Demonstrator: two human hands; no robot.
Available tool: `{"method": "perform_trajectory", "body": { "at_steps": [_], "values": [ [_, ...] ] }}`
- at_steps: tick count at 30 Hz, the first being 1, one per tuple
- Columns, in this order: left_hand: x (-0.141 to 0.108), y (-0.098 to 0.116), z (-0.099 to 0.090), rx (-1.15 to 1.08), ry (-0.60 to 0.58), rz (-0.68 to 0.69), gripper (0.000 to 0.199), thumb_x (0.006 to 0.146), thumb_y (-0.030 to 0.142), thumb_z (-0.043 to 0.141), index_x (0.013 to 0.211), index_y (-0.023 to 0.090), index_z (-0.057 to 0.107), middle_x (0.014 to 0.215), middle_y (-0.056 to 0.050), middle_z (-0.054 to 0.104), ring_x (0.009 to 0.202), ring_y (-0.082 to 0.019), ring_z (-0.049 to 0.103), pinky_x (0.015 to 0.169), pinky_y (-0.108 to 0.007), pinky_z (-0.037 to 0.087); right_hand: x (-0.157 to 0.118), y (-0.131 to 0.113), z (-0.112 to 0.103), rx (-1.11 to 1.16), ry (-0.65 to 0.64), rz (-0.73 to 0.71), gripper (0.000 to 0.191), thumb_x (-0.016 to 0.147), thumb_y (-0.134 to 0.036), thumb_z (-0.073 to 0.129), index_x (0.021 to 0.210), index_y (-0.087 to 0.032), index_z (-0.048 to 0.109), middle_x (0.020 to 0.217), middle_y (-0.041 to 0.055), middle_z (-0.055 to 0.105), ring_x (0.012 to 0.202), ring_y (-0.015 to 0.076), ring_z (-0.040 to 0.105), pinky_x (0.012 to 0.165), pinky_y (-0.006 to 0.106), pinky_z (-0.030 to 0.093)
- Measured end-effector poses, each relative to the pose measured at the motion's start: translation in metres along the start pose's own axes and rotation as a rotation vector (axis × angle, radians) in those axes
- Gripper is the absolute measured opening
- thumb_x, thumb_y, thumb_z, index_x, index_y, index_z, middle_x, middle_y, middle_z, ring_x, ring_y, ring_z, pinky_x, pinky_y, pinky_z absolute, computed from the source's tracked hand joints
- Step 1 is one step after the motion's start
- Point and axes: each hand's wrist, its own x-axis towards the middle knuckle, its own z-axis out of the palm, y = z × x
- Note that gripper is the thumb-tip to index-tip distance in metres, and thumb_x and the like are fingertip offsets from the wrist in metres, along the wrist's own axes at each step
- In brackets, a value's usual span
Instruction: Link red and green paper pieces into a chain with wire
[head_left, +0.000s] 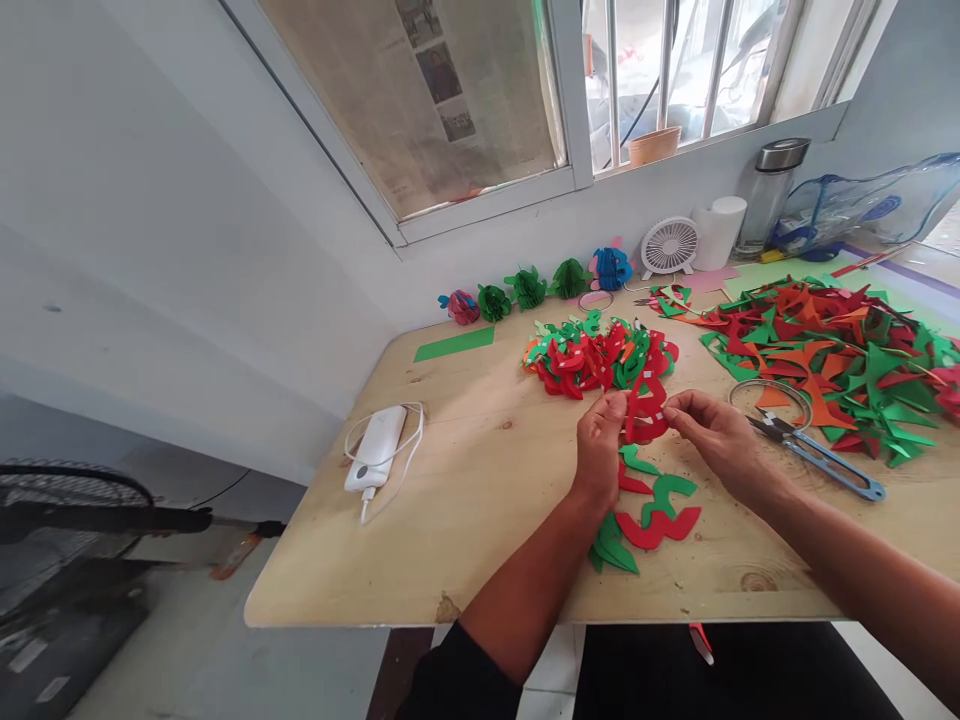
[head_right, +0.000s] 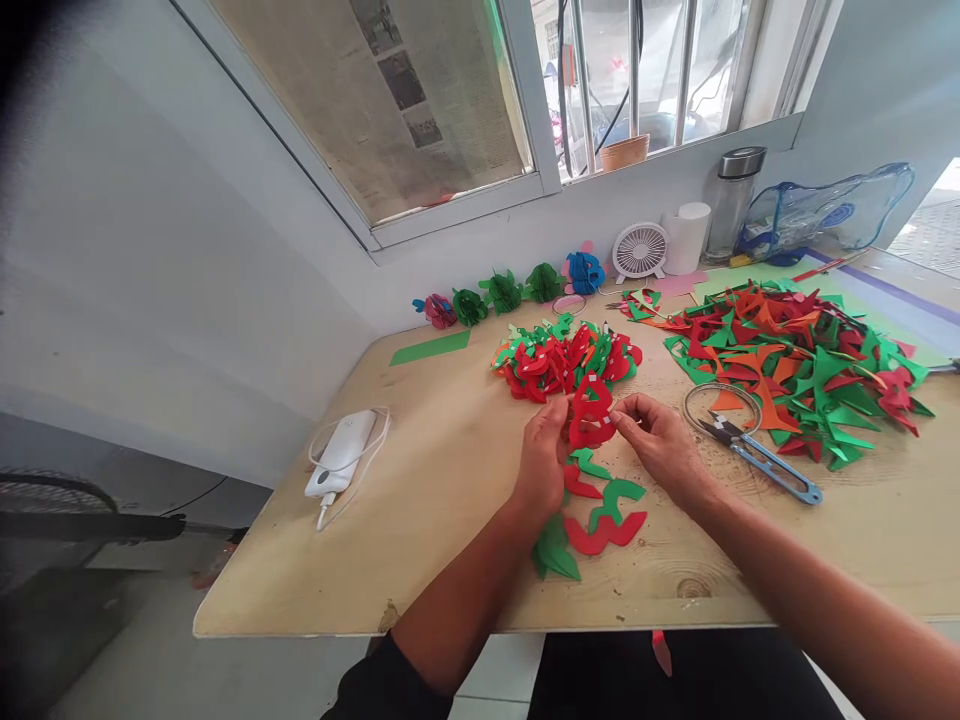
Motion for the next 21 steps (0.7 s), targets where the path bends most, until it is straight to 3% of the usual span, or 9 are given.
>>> {"method": "perform_trajectory", "body": {
  "at_steps": [3,10,15,21],
  "values": [
    [0.0018,-0.0001,-0.0017,-0.028,-0.016,-0.063,0.040,0.071,0.050,0.063,0.088,0.014,0.065,0.074,-0.006,0.066,0.067,-0.015,0.062,0.058,-0.024,0.048,0.0010,0.0011,-0.0004,0.017,-0.005,0.016,0.036,0.070,-0.055,0.063,0.070,-0.019,0.060,0.061,-0.0012,0.053,0.055,0.0115,0.043,0.051,0.026,0.035],
    [0.0012,-0.0039,0.0011,0.056,-0.054,-0.111,0.038,0.056,0.033,0.078,0.085,0.013,0.065,0.076,-0.005,0.066,0.062,-0.011,0.059,0.057,-0.023,0.047,-0.0010,-0.0032,0.0018,0.108,-0.060,0.060,0.037,0.066,-0.054,0.066,0.069,-0.018,0.059,0.062,-0.0011,0.055,0.057,0.0115,0.045,0.054,0.025,0.037],
    [0.0012,-0.0040,0.0002,0.104,-0.063,-0.091,0.027,0.060,0.029,0.074,0.078,0.012,0.064,0.067,-0.002,0.064,0.056,-0.009,0.056,0.054,-0.022,0.044,-0.0034,-0.0055,0.0023,0.125,-0.103,0.079,0.032,0.070,-0.049,0.066,0.069,-0.018,0.060,0.060,-0.0027,0.051,0.056,0.0098,0.042,0.054,0.024,0.035],
    [0.0011,-0.0049,-0.0006,0.150,-0.062,-0.103,0.020,0.063,0.030,0.071,0.071,0.012,0.064,0.059,0.000,0.060,0.051,-0.008,0.051,0.050,-0.020,0.039,-0.0024,-0.0027,0.0003,0.135,-0.062,0.037,0.033,0.078,-0.051,0.057,0.074,-0.019,0.061,0.066,-0.0009,0.052,0.060,0.0109,0.043,0.056,0.024,0.036]
  ]
}}
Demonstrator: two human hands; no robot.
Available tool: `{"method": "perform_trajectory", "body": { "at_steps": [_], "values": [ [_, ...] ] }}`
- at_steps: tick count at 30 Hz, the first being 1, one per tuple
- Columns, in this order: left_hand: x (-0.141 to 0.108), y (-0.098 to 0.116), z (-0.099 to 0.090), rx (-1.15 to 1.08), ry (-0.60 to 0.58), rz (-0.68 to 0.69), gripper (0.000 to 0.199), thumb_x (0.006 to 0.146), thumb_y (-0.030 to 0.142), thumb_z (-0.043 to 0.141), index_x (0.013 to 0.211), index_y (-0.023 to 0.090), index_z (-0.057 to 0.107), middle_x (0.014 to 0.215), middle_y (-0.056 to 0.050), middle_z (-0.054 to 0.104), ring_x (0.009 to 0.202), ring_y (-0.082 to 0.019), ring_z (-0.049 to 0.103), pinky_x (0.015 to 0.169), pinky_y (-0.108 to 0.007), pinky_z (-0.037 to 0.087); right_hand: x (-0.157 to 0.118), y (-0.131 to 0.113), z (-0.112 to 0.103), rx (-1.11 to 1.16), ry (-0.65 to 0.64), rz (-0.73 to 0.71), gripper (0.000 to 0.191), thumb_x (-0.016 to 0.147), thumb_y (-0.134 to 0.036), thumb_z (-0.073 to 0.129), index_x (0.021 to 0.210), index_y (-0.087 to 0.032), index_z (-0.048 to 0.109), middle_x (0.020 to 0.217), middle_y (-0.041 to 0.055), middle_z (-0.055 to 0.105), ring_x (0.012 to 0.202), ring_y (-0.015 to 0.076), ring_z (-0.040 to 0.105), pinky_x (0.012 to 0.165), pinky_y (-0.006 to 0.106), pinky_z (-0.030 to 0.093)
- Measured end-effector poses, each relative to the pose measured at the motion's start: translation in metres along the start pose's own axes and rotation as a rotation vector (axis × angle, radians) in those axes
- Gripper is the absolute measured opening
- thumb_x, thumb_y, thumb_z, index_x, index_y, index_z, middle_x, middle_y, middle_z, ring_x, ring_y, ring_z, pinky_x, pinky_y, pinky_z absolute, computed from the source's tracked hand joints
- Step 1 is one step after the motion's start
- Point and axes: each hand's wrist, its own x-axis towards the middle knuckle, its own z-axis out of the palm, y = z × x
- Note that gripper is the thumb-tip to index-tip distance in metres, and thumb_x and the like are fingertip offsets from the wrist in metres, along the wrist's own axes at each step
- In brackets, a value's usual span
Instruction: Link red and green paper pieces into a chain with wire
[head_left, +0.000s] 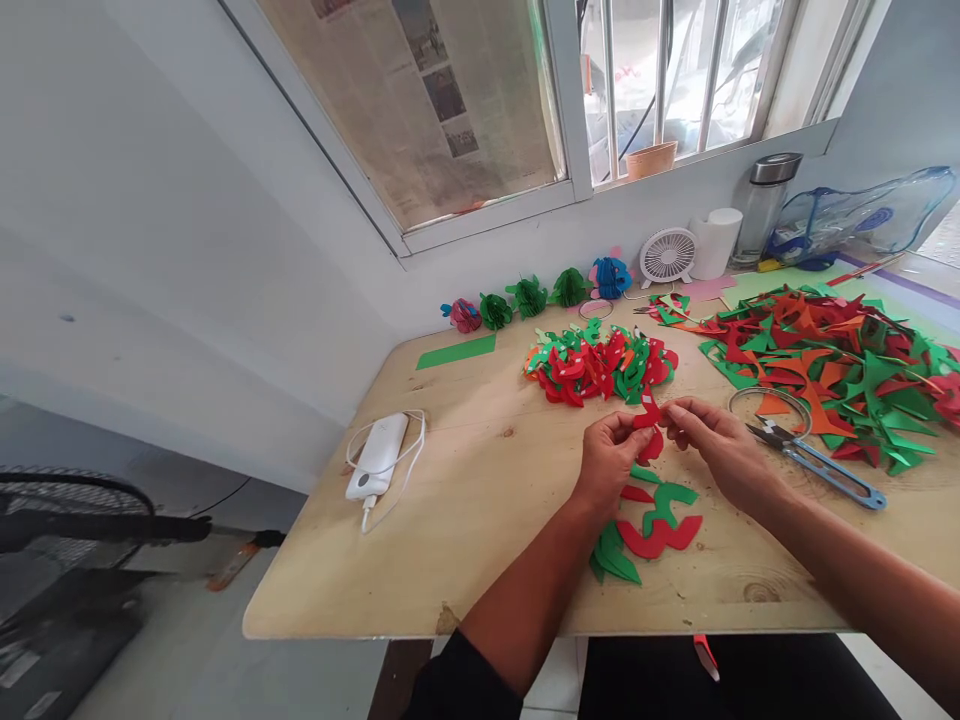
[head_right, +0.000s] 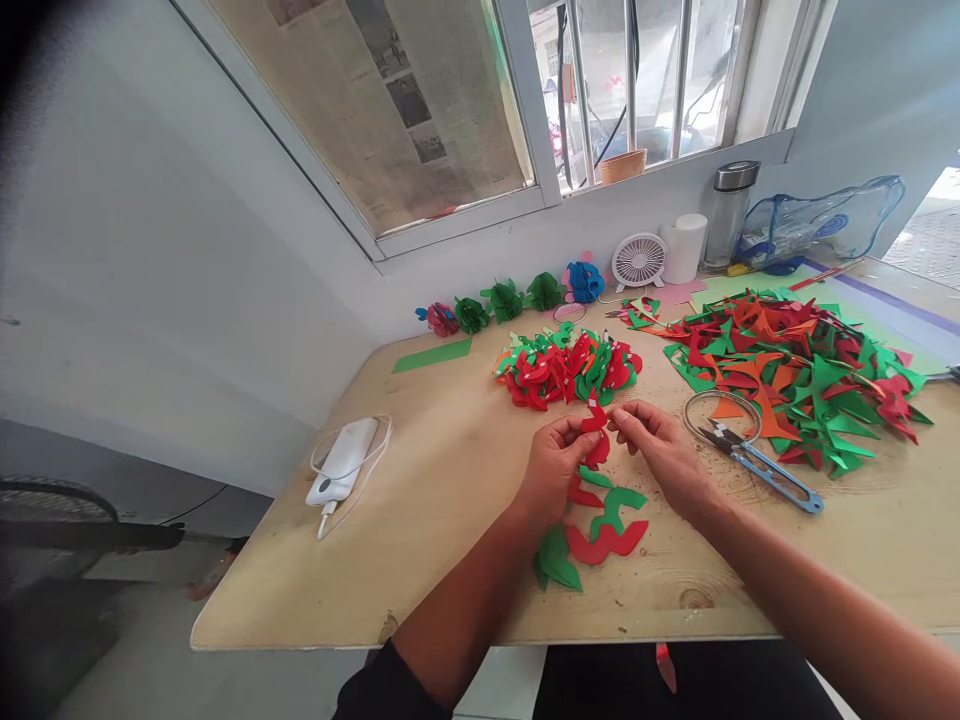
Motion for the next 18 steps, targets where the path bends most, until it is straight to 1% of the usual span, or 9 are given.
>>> {"method": "perform_trajectory", "body": {
  "at_steps": [2,4,7,10,13,16,18],
  "values": [
    [-0.001,0.000,0.000,0.033,-0.045,-0.020,0.021,0.062,0.030,0.071,0.069,0.012,0.064,0.058,-0.001,0.060,0.051,-0.008,0.050,0.049,-0.020,0.038,0.000,-0.001,0.000,-0.004,0.008,-0.009,0.033,0.076,-0.051,0.059,0.077,-0.018,0.063,0.067,-0.0004,0.053,0.060,0.0113,0.043,0.056,0.025,0.036],
    [-0.002,0.000,0.001,0.076,-0.081,-0.030,0.022,0.061,0.031,0.072,0.066,0.011,0.064,0.058,-0.001,0.060,0.052,-0.007,0.050,0.049,-0.020,0.038,0.000,-0.003,0.001,-0.006,0.027,-0.012,0.032,0.073,-0.051,0.063,0.076,-0.018,0.063,0.066,-0.0003,0.054,0.060,0.0113,0.043,0.056,0.025,0.036],
    [-0.003,0.001,0.001,0.130,-0.089,-0.035,0.023,0.063,0.034,0.070,0.067,0.011,0.065,0.058,-0.001,0.058,0.051,-0.007,0.048,0.048,-0.019,0.036,0.000,-0.003,0.000,0.029,0.059,-0.007,0.031,0.070,-0.049,0.067,0.071,-0.018,0.062,0.062,-0.0015,0.053,0.058,0.0104,0.043,0.055,0.024,0.036],
    [-0.003,0.001,0.000,0.160,-0.081,-0.043,0.025,0.065,0.036,0.068,0.069,0.011,0.066,0.056,0.000,0.057,0.051,-0.007,0.047,0.047,-0.019,0.035,0.001,0.000,-0.001,0.057,0.045,-0.001,0.029,0.070,-0.046,0.068,0.069,-0.018,0.062,0.061,-0.0020,0.052,0.058,0.0098,0.042,0.055,0.023,0.035],
    [-0.003,0.001,0.000,0.173,-0.086,-0.058,0.026,0.065,0.038,0.068,0.066,0.012,0.064,0.054,0.001,0.055,0.050,-0.008,0.046,0.045,-0.019,0.035,0.003,0.004,-0.002,0.083,0.025,0.009,0.027,0.071,-0.045,0.067,0.074,-0.018,0.064,0.065,-0.0010,0.055,0.059,0.0100,0.043,0.055,0.024,0.036],
    [-0.004,0.002,0.001,0.186,-0.108,-0.085,0.026,0.064,0.038,0.069,0.064,0.013,0.062,0.053,0.001,0.055,0.050,-0.008,0.046,0.045,-0.019,0.035,0.004,0.007,-0.003,0.168,0.034,0.046,0.028,0.070,-0.044,0.068,0.082,-0.018,0.065,0.070,0.0000,0.057,0.059,0.0100,0.045,0.054,0.024,0.036],
    [-0.005,0.002,0.001,0.192,-0.115,-0.090,0.027,0.064,0.039,0.069,0.063,0.013,0.062,0.054,0.001,0.055,0.050,-0.008,0.046,0.045,-0.019,0.035,0.005,0.008,-0.003,0.226,0.043,0.066,0.029,0.069,-0.043,0.070,0.084,-0.019,0.065,0.073,0.0004,0.058,0.059,0.0099,0.045,0.054,0.024,0.037]
  ]
}}
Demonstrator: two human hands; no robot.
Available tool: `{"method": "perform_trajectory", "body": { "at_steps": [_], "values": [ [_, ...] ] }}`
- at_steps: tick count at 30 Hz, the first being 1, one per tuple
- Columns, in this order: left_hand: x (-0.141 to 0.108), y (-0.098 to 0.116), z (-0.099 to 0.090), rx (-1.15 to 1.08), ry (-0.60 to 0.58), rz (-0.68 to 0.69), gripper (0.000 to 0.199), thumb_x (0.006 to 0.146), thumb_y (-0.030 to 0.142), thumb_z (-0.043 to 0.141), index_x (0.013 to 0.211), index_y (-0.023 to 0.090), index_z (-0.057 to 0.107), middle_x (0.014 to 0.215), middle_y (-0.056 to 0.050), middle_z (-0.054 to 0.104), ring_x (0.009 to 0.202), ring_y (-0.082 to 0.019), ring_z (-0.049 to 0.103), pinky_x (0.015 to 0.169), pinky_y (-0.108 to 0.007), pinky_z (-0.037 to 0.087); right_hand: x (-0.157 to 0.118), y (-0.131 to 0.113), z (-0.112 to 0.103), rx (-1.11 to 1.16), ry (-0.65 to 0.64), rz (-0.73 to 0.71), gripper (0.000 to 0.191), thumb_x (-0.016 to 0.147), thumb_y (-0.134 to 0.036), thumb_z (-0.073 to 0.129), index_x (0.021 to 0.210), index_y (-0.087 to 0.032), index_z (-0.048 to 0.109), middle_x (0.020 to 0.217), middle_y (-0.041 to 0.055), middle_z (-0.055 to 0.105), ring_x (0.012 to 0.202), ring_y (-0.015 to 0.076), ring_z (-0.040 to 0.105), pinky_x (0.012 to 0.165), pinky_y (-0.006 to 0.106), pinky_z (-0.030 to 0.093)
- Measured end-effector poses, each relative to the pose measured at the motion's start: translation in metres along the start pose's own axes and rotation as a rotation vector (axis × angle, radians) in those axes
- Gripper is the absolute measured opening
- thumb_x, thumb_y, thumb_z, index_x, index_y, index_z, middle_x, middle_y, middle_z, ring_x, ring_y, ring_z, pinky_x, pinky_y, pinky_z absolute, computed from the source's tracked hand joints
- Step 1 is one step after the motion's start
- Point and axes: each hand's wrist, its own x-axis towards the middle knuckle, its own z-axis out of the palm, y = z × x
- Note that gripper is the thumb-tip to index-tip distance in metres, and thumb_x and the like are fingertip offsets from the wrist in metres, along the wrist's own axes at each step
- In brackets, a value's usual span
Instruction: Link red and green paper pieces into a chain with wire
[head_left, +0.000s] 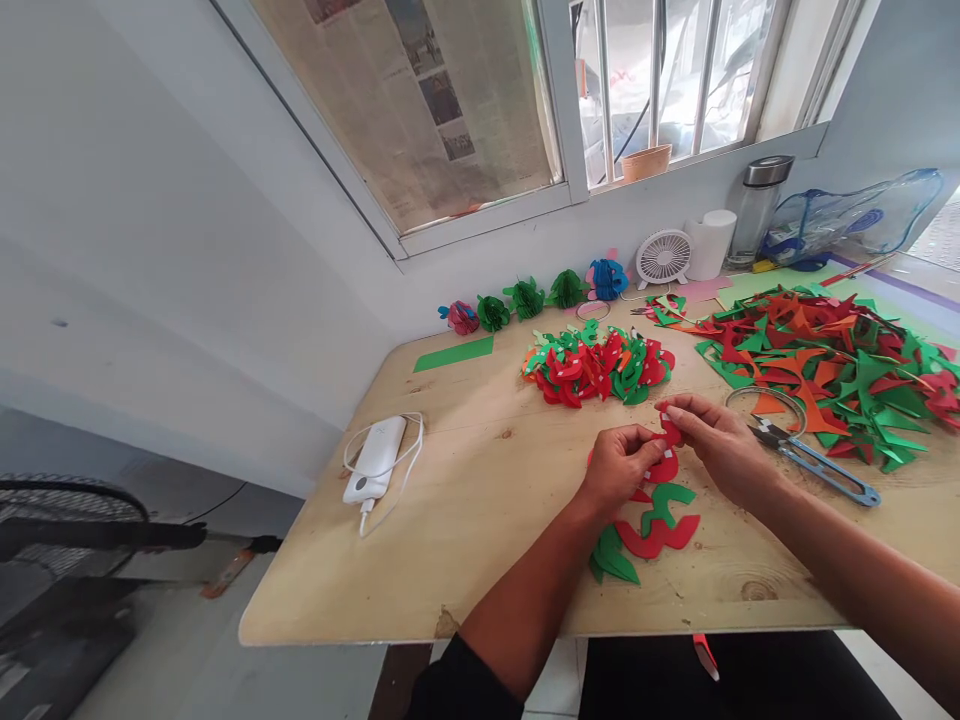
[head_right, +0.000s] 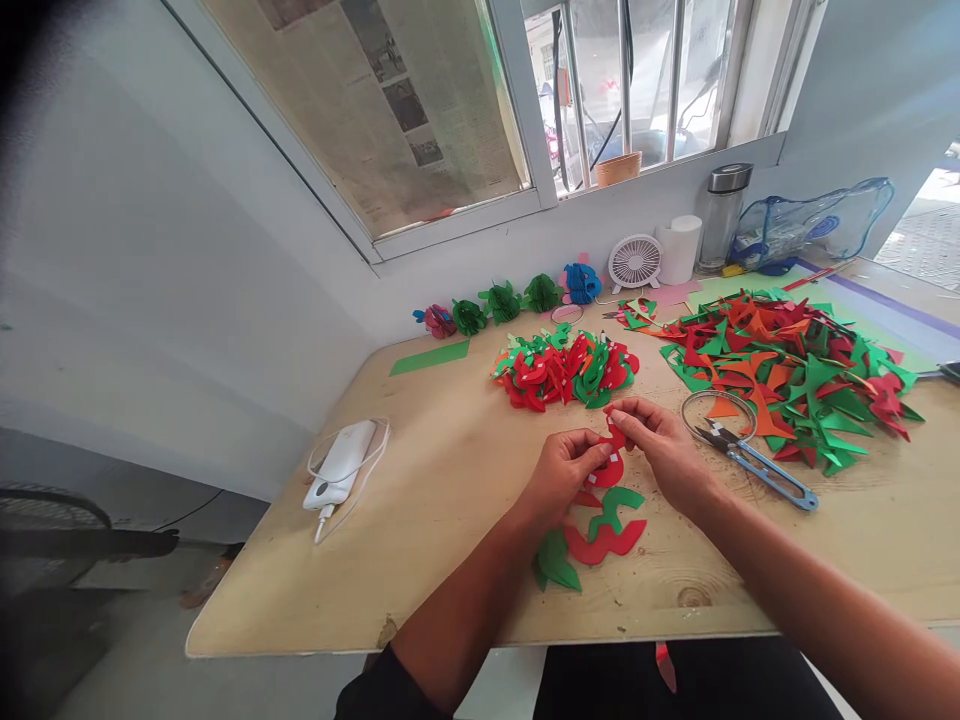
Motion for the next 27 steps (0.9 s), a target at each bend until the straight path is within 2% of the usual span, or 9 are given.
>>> {"method": "perform_trajectory", "body": {
  "at_steps": [8,14,20,27],
  "values": [
    [-0.001,0.000,0.000,0.023,-0.031,0.015,0.031,0.064,0.042,0.069,0.060,0.012,0.060,0.055,0.000,0.055,0.051,-0.007,0.047,0.049,-0.020,0.034,-0.001,-0.002,-0.001,0.008,-0.019,0.006,0.022,0.070,-0.039,0.071,0.074,-0.019,0.063,0.064,-0.0022,0.053,0.058,0.0090,0.042,0.054,0.022,0.035],
    [0.000,-0.003,0.000,0.049,-0.055,0.021,0.031,0.065,0.042,0.068,0.063,0.012,0.060,0.058,-0.001,0.058,0.053,-0.008,0.049,0.052,-0.021,0.036,-0.001,-0.002,-0.001,-0.034,-0.031,0.002,0.022,0.071,-0.039,0.069,0.073,-0.019,0.062,0.063,-0.0029,0.052,0.058,0.0093,0.042,0.054,0.023,0.034],
    [-0.002,-0.002,0.000,0.071,-0.056,0.029,0.030,0.065,0.041,0.068,0.061,0.013,0.060,0.058,-0.001,0.057,0.051,-0.009,0.049,0.051,-0.022,0.038,-0.003,-0.007,0.003,-0.135,-0.020,-0.024,0.026,0.070,-0.043,0.067,0.071,-0.019,0.060,0.060,-0.0036,0.050,0.057,0.0096,0.042,0.054,0.023,0.035],
    [0.000,-0.004,-0.002,0.131,-0.106,0.086,0.029,0.073,0.039,0.061,0.059,0.015,0.058,0.057,-0.002,0.058,0.052,-0.010,0.050,0.052,-0.022,0.040,-0.006,-0.010,0.005,-0.295,-0.019,-0.091,0.028,0.072,-0.046,0.062,0.068,-0.019,0.057,0.058,-0.0028,0.048,0.055,0.0110,0.042,0.052,0.025,0.035]
  ]
}}
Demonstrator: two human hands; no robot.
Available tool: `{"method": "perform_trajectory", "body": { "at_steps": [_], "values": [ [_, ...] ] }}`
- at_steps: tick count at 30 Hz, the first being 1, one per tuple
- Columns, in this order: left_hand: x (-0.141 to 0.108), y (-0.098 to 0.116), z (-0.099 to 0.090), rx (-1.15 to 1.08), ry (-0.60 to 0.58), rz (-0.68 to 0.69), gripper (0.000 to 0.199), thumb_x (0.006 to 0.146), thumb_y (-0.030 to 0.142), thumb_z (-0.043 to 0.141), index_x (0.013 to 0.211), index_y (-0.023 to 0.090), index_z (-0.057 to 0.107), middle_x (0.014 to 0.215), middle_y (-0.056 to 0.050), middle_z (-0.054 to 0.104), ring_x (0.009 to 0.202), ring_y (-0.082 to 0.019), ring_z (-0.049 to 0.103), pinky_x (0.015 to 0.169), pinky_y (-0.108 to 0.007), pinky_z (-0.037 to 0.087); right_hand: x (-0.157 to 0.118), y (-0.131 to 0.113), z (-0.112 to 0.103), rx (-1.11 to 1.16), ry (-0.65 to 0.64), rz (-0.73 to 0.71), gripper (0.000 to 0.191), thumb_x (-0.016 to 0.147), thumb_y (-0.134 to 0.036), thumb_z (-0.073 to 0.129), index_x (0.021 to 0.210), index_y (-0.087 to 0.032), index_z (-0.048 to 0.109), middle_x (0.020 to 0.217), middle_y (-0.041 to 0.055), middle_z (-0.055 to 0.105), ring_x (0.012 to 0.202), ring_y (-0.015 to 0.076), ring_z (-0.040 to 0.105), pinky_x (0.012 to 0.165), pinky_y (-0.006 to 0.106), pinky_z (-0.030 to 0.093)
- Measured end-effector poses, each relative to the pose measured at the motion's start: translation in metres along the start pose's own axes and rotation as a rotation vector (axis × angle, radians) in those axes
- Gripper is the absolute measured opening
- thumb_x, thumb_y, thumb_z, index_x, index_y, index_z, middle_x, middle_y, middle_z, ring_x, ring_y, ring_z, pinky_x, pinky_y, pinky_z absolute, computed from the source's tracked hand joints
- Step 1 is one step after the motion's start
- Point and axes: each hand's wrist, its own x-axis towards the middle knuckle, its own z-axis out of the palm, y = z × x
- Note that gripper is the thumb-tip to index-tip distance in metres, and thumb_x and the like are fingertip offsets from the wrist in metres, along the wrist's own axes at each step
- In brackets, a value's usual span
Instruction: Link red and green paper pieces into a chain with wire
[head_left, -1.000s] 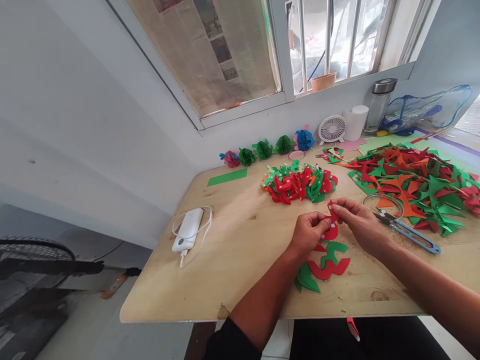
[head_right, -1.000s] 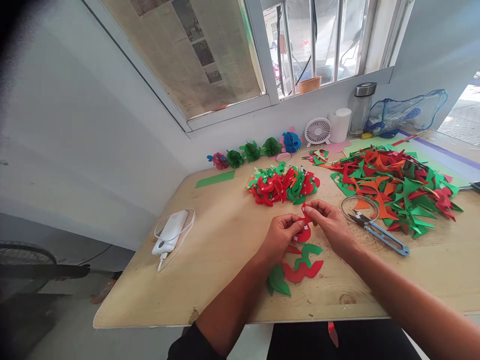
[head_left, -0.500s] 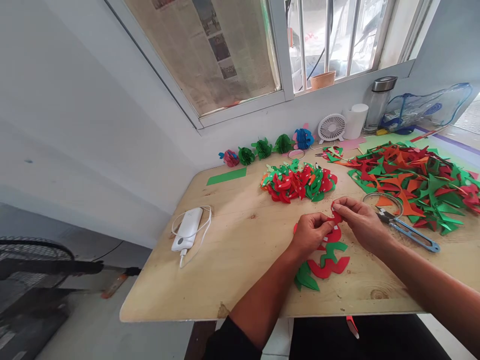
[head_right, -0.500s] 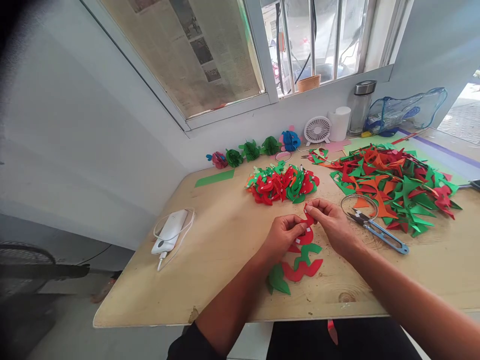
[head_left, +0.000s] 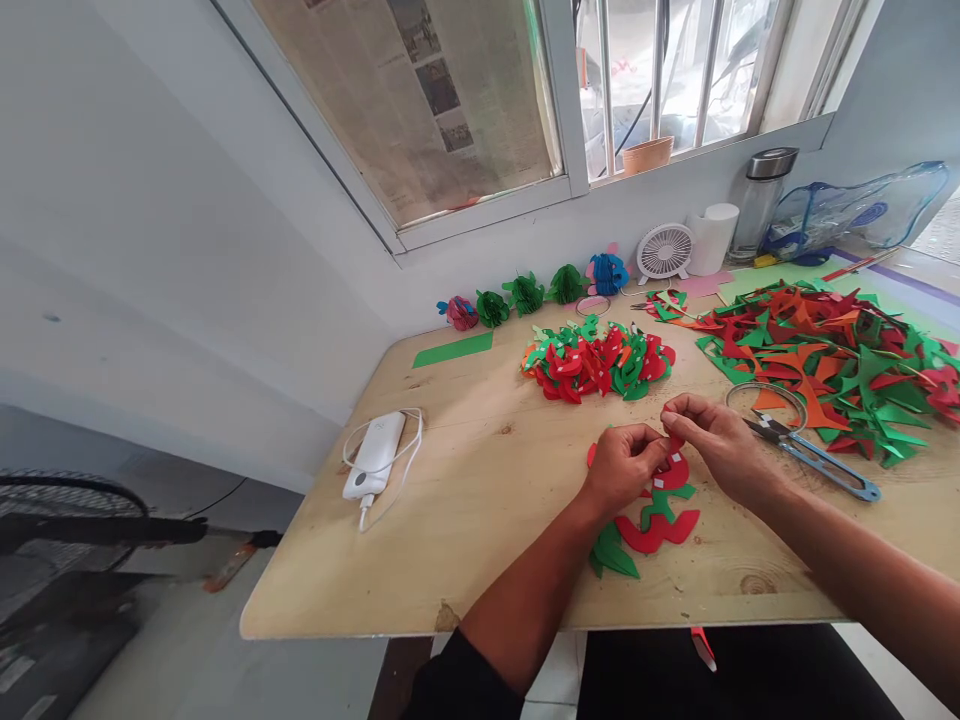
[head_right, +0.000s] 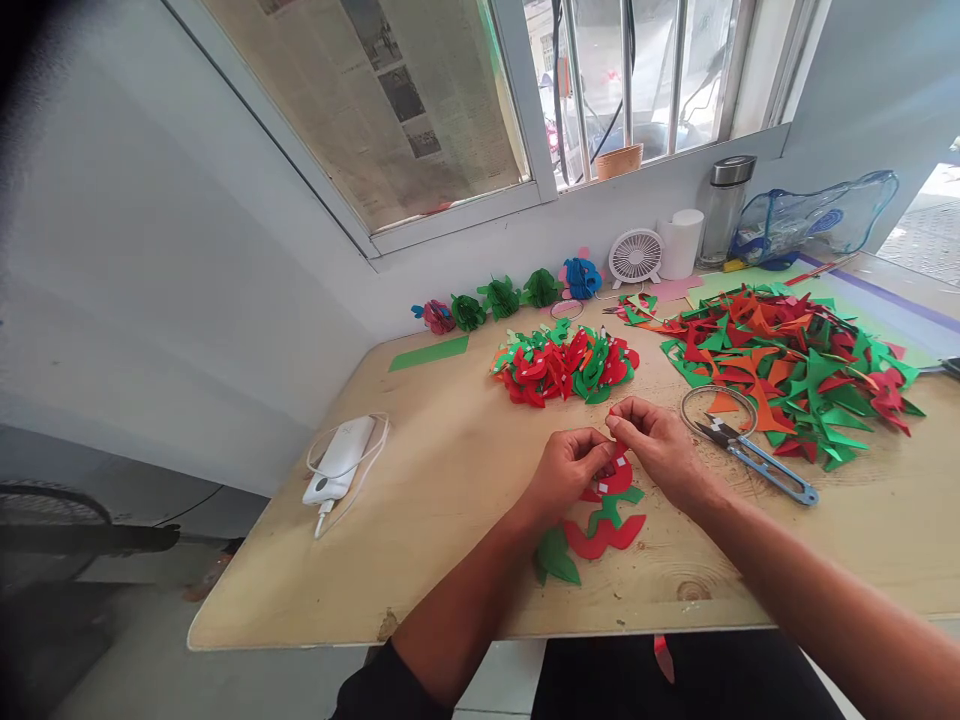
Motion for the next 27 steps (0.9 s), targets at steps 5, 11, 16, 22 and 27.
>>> {"method": "perform_trajectory", "body": {
  "at_steps": [5,11,16,22,27],
  "values": [
    [0.000,-0.001,-0.001,0.032,0.007,0.004,0.028,0.074,0.038,0.060,0.058,0.015,0.058,0.055,-0.002,0.058,0.052,-0.010,0.051,0.052,-0.022,0.040,0.000,0.002,-0.001,0.056,-0.051,0.019,0.027,0.075,-0.043,0.059,0.064,-0.019,0.054,0.058,-0.0029,0.046,0.056,0.0106,0.040,0.053,0.024,0.035],
    [-0.002,0.002,0.000,0.020,-0.048,-0.032,0.030,0.071,0.042,0.063,0.062,0.014,0.061,0.057,-0.002,0.058,0.051,-0.010,0.050,0.050,-0.022,0.040,0.002,0.003,-0.005,-0.056,0.053,-0.025,0.021,0.075,-0.036,0.056,0.062,-0.020,0.056,0.058,-0.0018,0.049,0.057,0.0119,0.041,0.054,0.025,0.034],
    [-0.006,0.006,-0.001,0.057,-0.182,-0.099,0.033,0.064,0.045,0.069,0.066,0.013,0.062,0.055,-0.001,0.057,0.047,-0.008,0.047,0.046,-0.021,0.036,0.004,0.005,-0.007,-0.085,0.164,-0.037,0.024,0.076,-0.040,0.056,0.062,-0.020,0.057,0.062,0.0003,0.053,0.062,0.0136,0.045,0.058,0.027,0.036],
    [-0.005,0.007,-0.011,0.042,-0.231,-0.165,0.039,0.062,0.049,0.071,0.070,0.012,0.064,0.058,-0.003,0.063,0.041,-0.008,0.049,0.045,-0.021,0.038,0.006,0.005,-0.007,0.035,0.200,-0.016,0.029,0.075,-0.048,0.057,0.067,-0.020,0.057,0.062,0.0006,0.052,0.058,0.0128,0.044,0.053,0.026,0.037],
    [0.000,0.019,-0.026,0.003,-0.079,-0.150,0.037,0.062,0.046,0.072,0.072,0.011,0.063,0.061,-0.005,0.066,0.042,-0.008,0.052,0.040,-0.018,0.034,0.010,0.008,-0.011,0.139,0.302,-0.036,0.029,0.075,-0.048,0.056,0.081,-0.020,0.059,0.078,0.0049,0.061,0.065,0.0144,0.050,0.053,0.026,0.039]
  ]
}}
